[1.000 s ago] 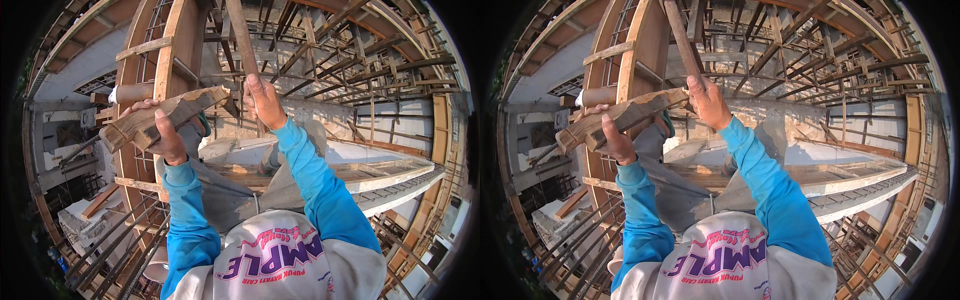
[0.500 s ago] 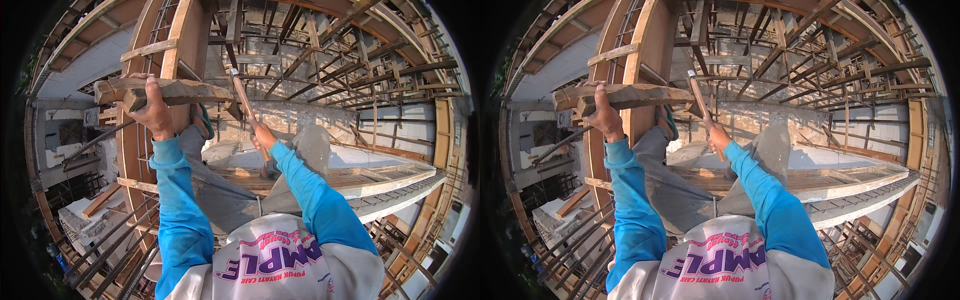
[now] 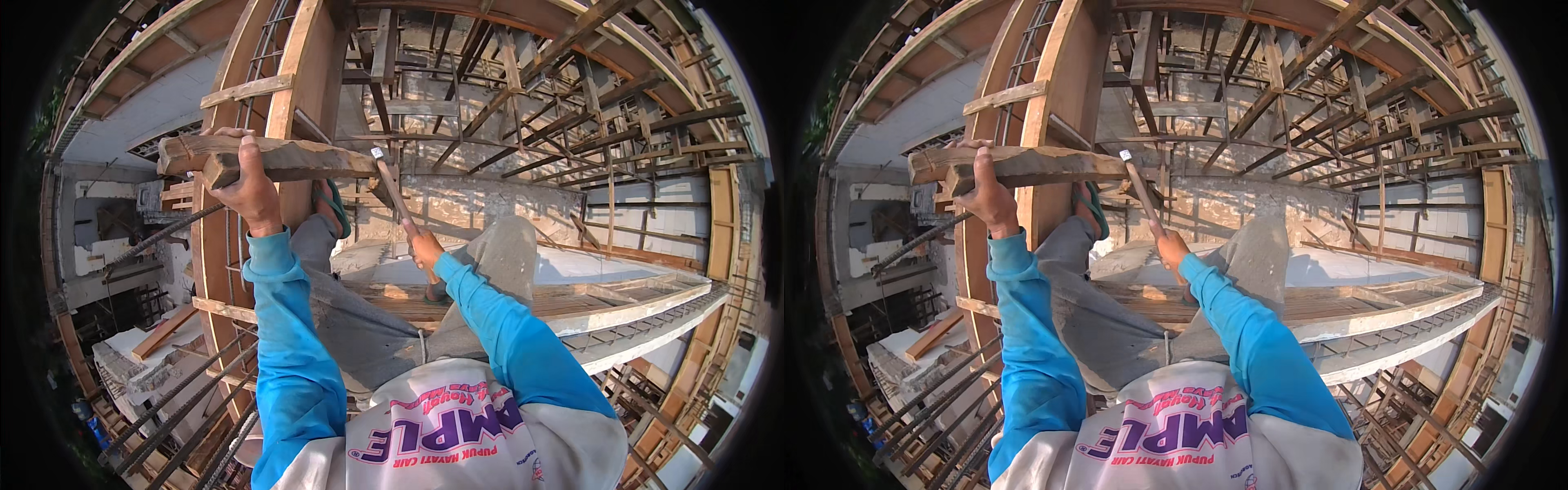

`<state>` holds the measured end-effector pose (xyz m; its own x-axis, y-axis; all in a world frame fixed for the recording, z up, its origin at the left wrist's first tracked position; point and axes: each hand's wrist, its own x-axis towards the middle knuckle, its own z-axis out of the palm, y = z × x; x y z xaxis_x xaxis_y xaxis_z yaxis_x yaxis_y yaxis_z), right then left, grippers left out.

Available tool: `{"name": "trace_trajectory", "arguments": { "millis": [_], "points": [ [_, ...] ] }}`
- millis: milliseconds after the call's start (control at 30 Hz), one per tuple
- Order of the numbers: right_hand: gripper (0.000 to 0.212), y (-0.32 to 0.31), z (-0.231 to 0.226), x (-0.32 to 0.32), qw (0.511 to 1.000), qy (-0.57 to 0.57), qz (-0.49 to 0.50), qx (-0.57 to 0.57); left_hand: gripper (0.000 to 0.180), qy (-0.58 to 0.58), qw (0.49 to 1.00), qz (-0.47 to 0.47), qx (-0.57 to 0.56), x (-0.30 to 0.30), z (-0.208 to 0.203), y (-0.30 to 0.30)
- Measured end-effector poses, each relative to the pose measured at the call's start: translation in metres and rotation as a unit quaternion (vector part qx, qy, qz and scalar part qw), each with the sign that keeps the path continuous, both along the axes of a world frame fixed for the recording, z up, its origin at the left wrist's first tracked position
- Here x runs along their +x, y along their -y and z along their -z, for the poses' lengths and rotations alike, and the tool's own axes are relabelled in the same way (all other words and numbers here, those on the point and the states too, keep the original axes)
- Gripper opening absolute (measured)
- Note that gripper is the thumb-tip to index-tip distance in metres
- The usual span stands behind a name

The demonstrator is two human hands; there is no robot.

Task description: The person secures wooden forms for a concrete structure by positioning a wooden brace and hammering a nail into the timber while standing on a high-level construction platform.

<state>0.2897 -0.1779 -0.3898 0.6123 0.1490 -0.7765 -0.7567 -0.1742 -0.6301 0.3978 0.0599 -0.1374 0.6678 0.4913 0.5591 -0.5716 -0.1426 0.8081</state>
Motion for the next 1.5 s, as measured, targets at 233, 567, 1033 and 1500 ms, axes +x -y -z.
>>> {"name": "trace_trajectory", "arguments": {
  "millis": [233,567,1033,1500],
  "points": [
    [0.056,0.001,-0.158,0.036,0.972,0.168,0.031,0.159,0.047,-0.007,1.000,-0.029,-0.001,-0.007,0.007,0.003],
    [0.063,-0.006,-0.005,-0.010,0.998,-0.019,0.041,0.032,0.035,-0.010,0.999,-0.041,0.009,0.000,0.005,0.000],
    [0.024,-0.021,-0.200,0.090,0.833,0.521,0.150,0.111,0.048,-0.007,0.999,-0.026,-0.018,0.010,0.011,-0.014],
    [0.024,0.011,-0.176,0.070,0.936,0.342,0.023,0.077,0.039,-0.026,0.997,-0.050,-0.053,0.011,0.021,-0.009]
  ]
}}
